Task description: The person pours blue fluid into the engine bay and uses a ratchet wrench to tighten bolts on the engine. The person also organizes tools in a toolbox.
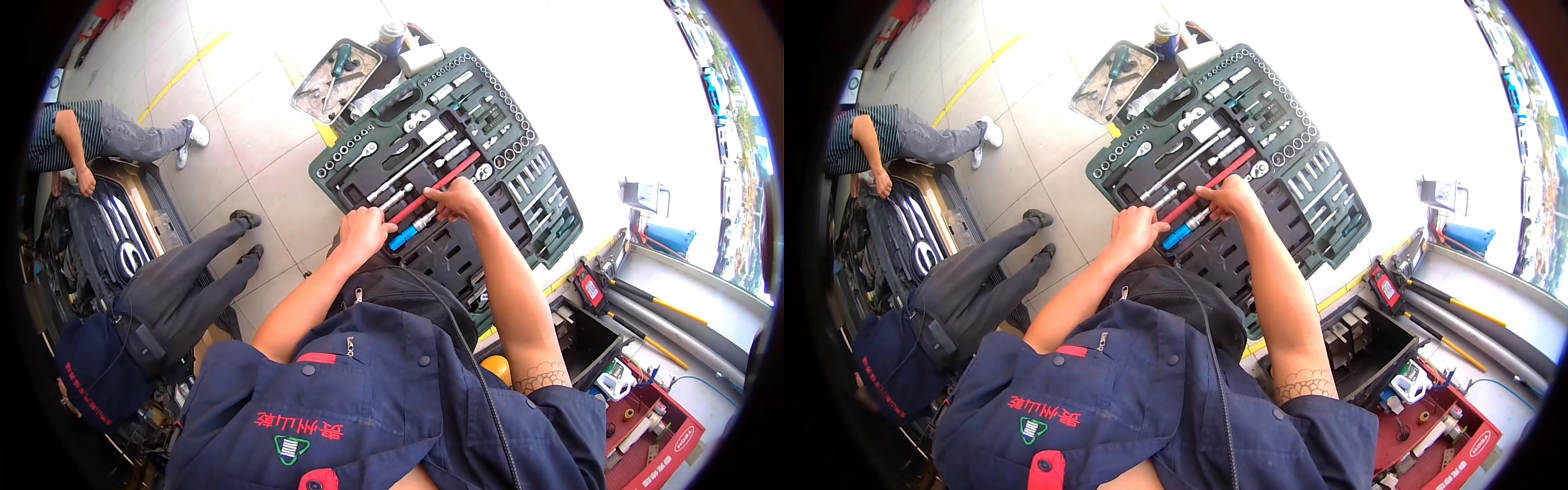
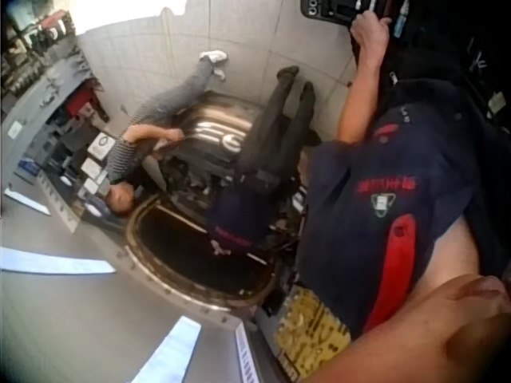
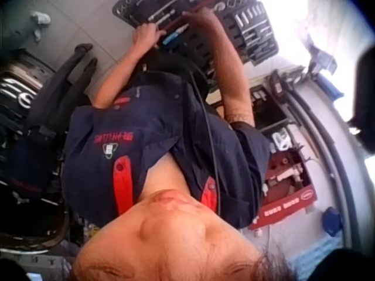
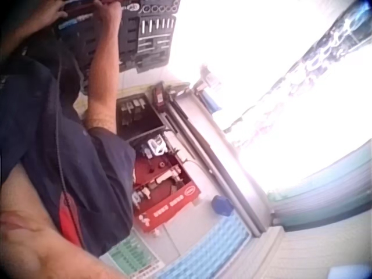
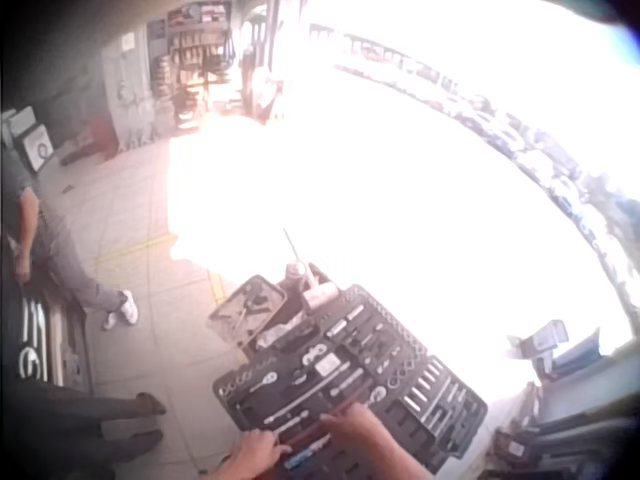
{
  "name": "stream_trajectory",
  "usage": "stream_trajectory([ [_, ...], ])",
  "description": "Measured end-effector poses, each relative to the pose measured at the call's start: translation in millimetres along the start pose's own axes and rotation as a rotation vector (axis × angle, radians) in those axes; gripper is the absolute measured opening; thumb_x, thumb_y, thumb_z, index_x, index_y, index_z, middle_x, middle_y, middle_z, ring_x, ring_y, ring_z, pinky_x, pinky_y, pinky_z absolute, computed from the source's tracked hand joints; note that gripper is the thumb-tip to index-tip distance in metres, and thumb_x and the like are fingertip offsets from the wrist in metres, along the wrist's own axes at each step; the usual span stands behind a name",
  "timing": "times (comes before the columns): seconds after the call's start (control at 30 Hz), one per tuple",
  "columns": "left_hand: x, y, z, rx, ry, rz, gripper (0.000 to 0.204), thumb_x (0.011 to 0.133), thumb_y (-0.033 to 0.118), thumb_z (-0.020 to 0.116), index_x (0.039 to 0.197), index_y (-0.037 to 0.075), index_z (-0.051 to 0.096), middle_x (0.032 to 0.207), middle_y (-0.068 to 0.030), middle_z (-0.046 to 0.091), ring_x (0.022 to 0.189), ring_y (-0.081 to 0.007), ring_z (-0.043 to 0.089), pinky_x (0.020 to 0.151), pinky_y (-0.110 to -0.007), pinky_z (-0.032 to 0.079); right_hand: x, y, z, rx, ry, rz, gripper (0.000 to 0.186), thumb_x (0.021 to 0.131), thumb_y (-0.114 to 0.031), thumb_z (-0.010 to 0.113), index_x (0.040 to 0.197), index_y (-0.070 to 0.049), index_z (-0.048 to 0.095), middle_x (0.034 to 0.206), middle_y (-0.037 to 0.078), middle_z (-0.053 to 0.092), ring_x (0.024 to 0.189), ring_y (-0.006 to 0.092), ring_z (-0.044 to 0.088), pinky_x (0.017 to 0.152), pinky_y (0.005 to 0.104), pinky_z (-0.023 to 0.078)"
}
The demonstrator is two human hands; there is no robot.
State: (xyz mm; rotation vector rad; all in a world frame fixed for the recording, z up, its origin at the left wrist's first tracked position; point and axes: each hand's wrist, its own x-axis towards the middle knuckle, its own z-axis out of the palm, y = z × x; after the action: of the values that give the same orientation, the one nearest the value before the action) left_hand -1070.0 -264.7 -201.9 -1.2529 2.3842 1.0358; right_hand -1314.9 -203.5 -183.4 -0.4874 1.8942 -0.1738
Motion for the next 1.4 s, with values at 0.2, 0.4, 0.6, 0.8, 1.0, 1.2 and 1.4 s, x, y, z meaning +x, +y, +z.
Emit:
stream_trajectory([
  [0.2,11.1,10.2,-14.8,-0.025,-0.112,-0.057,0.035,0.082,0.038,0.084,0.085,0.003,0.08,0.081,-0.0209,0.075,0.082,-0.0383,0.075,0.075,-0.048,0.057,4.0,-7.8,-8.6,-0.033,-0.085,0.04,0.057,0.091,-0.05,0.078,0.076,0.005,0.076,0.07,0.013,0.076,0.055,0.0183,0.071,0.055,0.0301,0.059],
  [0.4,15.4,12.8,-20.0,-0.018,-0.172,-0.105,0.037,0.08,0.039,0.086,0.086,0.003,0.081,0.085,-0.0213,0.076,0.086,-0.0383,0.075,0.079,-0.047,0.057,4.3,-28.9,2.5,-0.137,-0.039,0.05,0.045,0.098,-0.038,0.074,0.077,0.003,0.074,0.07,0.01,0.075,0.061,0.0196,0.075,0.057,0.0314,0.06],
  [0.6,23.8,12.1,-26.2,-0.007,-0.237,-0.099,0.039,0.08,0.04,0.086,0.086,0.002,0.08,0.087,-0.0215,0.076,0.088,-0.0391,0.075,0.079,-0.048,0.057,3.5,-35.0,5.3,-0.248,-0.025,0.069,0.04,0.097,-0.036,0.074,0.077,-0.001,0.076,0.07,0.005,0.076,0.069,0.0181,0.077,0.067,0.0339,0.06],
  [0.8,23.8,12.6,-24.0,0.038,-0.25,-0.048,0.04,0.082,0.041,0.084,0.088,0.002,0.08,0.088,-0.022,0.076,0.089,-0.0398,0.075,0.081,-0.048,0.057,5.0,-33.2,7.5,-0.362,0.048,0.042,0.04,0.096,-0.037,0.076,0.077,-0.002,0.077,0.069,0.006,0.076,0.072,0.0194,0.077,0.07,0.0353,0.06],
  [1.0,13.3,-0.1,-26.3,0.009,-0.256,0.161,0.035,0.089,0.035,0.078,0.088,0.0,0.078,0.081,-0.0201,0.074,0.08,-0.0354,0.074,0.076,-0.046,0.056,-11.6,-21.0,7.0,-0.222,0.09,-0.034,0.045,0.096,-0.041,0.072,0.072,-0.002,0.076,0.067,0.008,0.074,0.074,0.0244,0.076,0.071,0.0379,0.06],
  [1.2,2.8,21.3,-133.4,-0.636,-0.641,0.198,0.036,0.099,0.031,0.07,0.076,0.003,0.068,0.065,0.0001,0.061,0.058,-0.0071,0.051,0.054,-0.027,0.04,-96.7,-26.4,20.9,-0.333,0.655,-0.644,0.032,0.088,-0.028,0.073,0.112,-0.008,0.069,0.082,0.009,0.069,0.079,0.031,0.072,0.071,0.0438,0.057],
  [1.4,-11.3,81.0,-205.9,-1.099,-0.539,0.45,0.047,0.113,0.038,0.04,0.099,0.003,0.068,0.069,0.0003,0.058,0.06,-0.0069,0.056,0.056,-0.023,0.042,-110.0,-50.5,13.0,-0.33,0.635,-0.718,0.022,0.097,-0.027,0.07,0.099,-0.005,0.067,0.081,0.01,0.066,0.075,0.0344,0.068,0.067,0.0425,0.055],
])
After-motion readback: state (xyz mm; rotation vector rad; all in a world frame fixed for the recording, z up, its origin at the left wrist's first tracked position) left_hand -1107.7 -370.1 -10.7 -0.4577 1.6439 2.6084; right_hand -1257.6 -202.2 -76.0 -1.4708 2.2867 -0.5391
